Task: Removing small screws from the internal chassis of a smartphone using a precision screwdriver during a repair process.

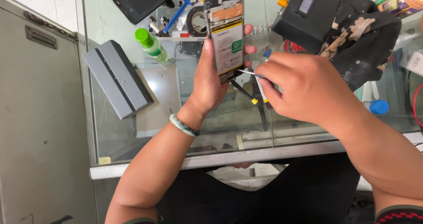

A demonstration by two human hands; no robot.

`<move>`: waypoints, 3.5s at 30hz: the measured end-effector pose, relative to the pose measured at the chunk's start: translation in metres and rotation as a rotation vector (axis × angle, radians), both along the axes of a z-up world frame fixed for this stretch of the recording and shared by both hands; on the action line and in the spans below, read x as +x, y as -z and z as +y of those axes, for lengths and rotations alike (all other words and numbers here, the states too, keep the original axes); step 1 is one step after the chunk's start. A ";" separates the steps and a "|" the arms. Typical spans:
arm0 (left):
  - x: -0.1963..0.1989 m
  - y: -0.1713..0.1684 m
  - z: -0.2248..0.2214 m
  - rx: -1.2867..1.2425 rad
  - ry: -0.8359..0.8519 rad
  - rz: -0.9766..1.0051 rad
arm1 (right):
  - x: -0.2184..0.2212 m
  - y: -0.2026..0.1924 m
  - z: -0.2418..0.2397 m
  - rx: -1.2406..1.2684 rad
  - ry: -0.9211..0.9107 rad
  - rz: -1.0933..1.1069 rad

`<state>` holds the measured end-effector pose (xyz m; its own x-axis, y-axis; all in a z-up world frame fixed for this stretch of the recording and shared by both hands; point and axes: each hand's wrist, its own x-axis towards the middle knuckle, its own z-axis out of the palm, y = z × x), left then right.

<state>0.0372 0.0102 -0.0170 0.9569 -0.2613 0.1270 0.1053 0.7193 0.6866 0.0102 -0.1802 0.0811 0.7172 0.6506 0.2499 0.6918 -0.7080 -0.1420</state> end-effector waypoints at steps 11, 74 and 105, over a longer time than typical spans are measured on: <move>0.002 -0.006 0.008 0.015 0.039 0.043 | 0.006 0.011 -0.008 0.262 -0.125 -0.062; -0.004 -0.005 0.004 0.132 -0.021 -0.021 | -0.002 0.025 0.003 0.058 -0.039 -0.114; -0.004 -0.004 0.003 0.158 -0.026 -0.021 | -0.003 0.027 0.002 0.044 -0.016 -0.104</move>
<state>0.0332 0.0134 -0.0128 0.9611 -0.2548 0.1064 0.0724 0.6046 0.7933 0.0072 -0.1783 0.0541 0.6752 0.6489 0.3509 0.7159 -0.6911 -0.0994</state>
